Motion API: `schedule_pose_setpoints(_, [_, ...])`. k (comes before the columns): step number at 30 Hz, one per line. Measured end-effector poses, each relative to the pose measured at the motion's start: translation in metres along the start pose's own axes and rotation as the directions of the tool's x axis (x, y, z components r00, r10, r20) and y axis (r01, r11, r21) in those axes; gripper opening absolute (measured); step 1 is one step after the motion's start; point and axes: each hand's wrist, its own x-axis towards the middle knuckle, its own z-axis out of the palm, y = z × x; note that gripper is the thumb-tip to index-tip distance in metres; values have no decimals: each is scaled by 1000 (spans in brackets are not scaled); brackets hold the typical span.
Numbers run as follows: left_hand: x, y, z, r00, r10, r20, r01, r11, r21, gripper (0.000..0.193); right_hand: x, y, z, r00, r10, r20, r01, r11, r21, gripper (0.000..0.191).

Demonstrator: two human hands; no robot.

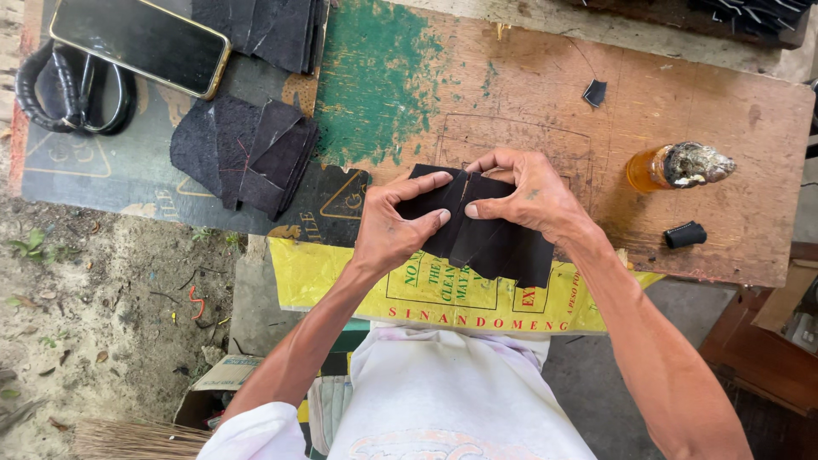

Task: The person aligns and folds black leather pieces on a wooden workbench, then picks up a larger pre-cut leather piece and aligns it with the smaller pieces. The person continues to fold and arrange the leather parts by hand.

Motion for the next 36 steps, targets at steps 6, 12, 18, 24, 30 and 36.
schedule_pose_setpoints(6, [0, 0, 1, 999, -51, -8, 51, 999, 10, 45, -2, -3, 3, 999, 36, -2, -36, 999, -15, 51])
schedule_pose_setpoints(12, [-1, 0, 1, 1000, 13, -18, -12, 999, 52, 43, -4, -10, 5, 1000, 13, 15, -12, 1000, -17, 54])
schedule_pose_setpoints(18, [-3, 6, 4, 997, -59, -51, 60, 998, 28, 43, -8, -19, 8, 999, 39, -17, -40, 999, -7, 59])
schedule_pose_setpoints(24, [-4, 6, 5, 996, -21, -87, 28, 996, 88, 43, -6, -11, 9, 1000, 7, -13, -6, 996, 85, 62])
schedule_pose_setpoints(30, [-5, 10, 6, 995, 11, -99, -5, 998, 59, 41, -1, -4, 9, 999, -10, 43, -3, 957, 291, 64])
schedule_pose_setpoints(36, [16, 19, -18, 964, -88, 249, 108, 992, -71, 41, -6, -16, 1, 989, 33, 146, -59, 982, 178, 69])
